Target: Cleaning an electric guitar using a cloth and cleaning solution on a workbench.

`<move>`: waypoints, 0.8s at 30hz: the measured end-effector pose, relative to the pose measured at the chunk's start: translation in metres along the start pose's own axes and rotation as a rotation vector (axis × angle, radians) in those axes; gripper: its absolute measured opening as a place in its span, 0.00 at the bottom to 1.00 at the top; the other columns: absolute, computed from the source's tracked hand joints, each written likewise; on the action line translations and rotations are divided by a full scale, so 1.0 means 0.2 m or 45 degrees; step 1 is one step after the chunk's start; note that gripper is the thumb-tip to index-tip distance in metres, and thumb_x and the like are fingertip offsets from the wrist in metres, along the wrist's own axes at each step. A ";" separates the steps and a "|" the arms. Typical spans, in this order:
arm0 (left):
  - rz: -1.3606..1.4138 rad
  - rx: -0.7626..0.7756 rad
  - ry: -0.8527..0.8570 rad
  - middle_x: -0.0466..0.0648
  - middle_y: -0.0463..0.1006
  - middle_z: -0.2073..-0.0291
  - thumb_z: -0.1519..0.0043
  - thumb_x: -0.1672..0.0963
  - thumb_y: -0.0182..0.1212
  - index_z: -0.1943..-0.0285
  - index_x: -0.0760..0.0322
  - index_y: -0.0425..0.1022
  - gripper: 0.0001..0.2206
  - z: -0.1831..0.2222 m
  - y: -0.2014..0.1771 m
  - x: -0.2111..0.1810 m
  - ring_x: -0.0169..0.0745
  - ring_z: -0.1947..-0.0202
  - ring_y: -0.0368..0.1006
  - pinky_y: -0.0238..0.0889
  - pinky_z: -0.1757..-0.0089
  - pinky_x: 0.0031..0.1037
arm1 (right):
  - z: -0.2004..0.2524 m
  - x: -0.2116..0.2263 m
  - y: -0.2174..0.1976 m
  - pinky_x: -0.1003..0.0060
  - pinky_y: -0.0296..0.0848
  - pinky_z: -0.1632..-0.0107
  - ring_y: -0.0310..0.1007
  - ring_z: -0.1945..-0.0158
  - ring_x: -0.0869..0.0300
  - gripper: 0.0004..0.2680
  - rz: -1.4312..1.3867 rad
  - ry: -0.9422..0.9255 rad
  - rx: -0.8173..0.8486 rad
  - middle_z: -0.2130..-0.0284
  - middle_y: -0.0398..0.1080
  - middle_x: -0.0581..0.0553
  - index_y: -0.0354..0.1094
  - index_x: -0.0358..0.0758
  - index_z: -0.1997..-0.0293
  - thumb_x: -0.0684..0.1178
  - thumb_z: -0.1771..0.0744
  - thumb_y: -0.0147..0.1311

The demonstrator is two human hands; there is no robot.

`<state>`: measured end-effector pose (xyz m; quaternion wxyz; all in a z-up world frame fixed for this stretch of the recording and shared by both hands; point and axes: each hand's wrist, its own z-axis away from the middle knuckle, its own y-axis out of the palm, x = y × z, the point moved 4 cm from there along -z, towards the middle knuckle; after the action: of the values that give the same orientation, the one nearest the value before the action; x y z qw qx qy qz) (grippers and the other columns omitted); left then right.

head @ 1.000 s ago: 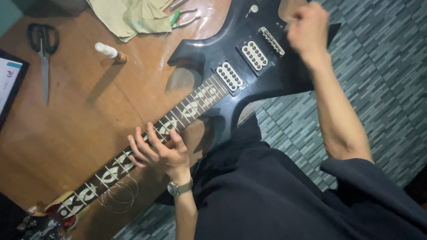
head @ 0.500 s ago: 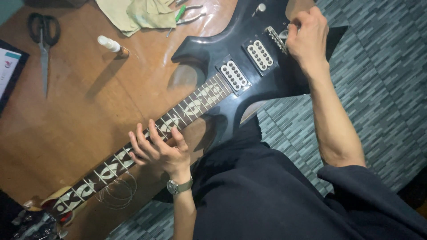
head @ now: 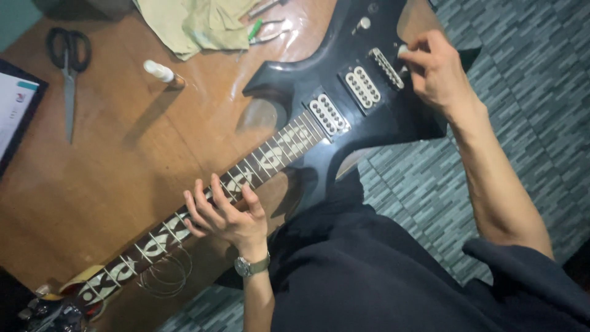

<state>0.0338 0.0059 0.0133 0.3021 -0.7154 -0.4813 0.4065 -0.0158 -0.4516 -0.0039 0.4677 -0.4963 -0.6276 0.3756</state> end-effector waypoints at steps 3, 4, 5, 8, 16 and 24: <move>0.011 0.001 -0.011 0.56 0.75 0.39 0.30 0.44 0.45 0.40 0.61 0.77 0.24 0.00 0.02 0.00 0.61 0.33 0.63 0.41 0.38 0.54 | -0.01 -0.11 0.00 0.55 0.72 0.50 0.73 0.53 0.47 0.10 -0.072 0.158 -0.032 0.55 0.73 0.37 0.82 0.34 0.52 0.30 0.34 0.58; 0.014 0.005 -0.009 0.56 0.75 0.39 0.30 0.44 0.45 0.40 0.61 0.77 0.24 0.00 0.02 0.00 0.61 0.33 0.63 0.41 0.38 0.54 | -0.03 -0.10 0.01 0.55 0.72 0.50 0.73 0.53 0.47 0.10 -0.070 0.162 -0.029 0.55 0.73 0.37 0.82 0.34 0.52 0.30 0.34 0.58; 0.009 0.004 -0.003 0.56 0.75 0.39 0.30 0.44 0.45 0.40 0.61 0.78 0.24 0.01 0.03 0.00 0.61 0.33 0.63 0.40 0.38 0.54 | -0.06 -0.08 0.01 0.56 0.73 0.52 0.74 0.55 0.47 0.07 -0.057 0.142 -0.081 0.57 0.73 0.37 0.82 0.30 0.52 0.31 0.31 0.61; -0.005 0.015 0.000 0.56 0.75 0.39 0.30 0.44 0.45 0.40 0.61 0.77 0.24 0.01 0.02 0.02 0.60 0.33 0.63 0.40 0.37 0.54 | -0.13 0.00 0.03 0.56 0.74 0.57 0.72 0.58 0.47 0.06 0.141 0.038 -0.058 0.57 0.72 0.36 0.79 0.27 0.52 0.31 0.33 0.61; -0.003 0.011 -0.022 0.56 0.75 0.40 0.30 0.43 0.43 0.40 0.61 0.78 0.25 0.00 0.02 0.02 0.61 0.33 0.63 0.40 0.38 0.54 | -0.14 0.07 0.02 0.58 0.78 0.59 0.68 0.53 0.48 0.12 0.545 -0.139 0.088 0.55 0.73 0.38 0.75 0.27 0.49 0.29 0.37 0.56; 0.009 0.026 -0.009 0.56 0.75 0.39 0.30 0.44 0.44 0.40 0.61 0.77 0.25 0.00 0.01 0.00 0.61 0.33 0.64 0.40 0.37 0.52 | -0.09 -0.01 0.02 0.55 0.74 0.54 0.69 0.58 0.44 0.09 0.211 -0.188 0.006 0.53 0.74 0.36 0.77 0.32 0.51 0.31 0.33 0.54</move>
<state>0.0346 0.0054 0.0123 0.3061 -0.7126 -0.4756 0.4150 0.0035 -0.4533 -0.0032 0.3886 -0.5163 -0.6163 0.4501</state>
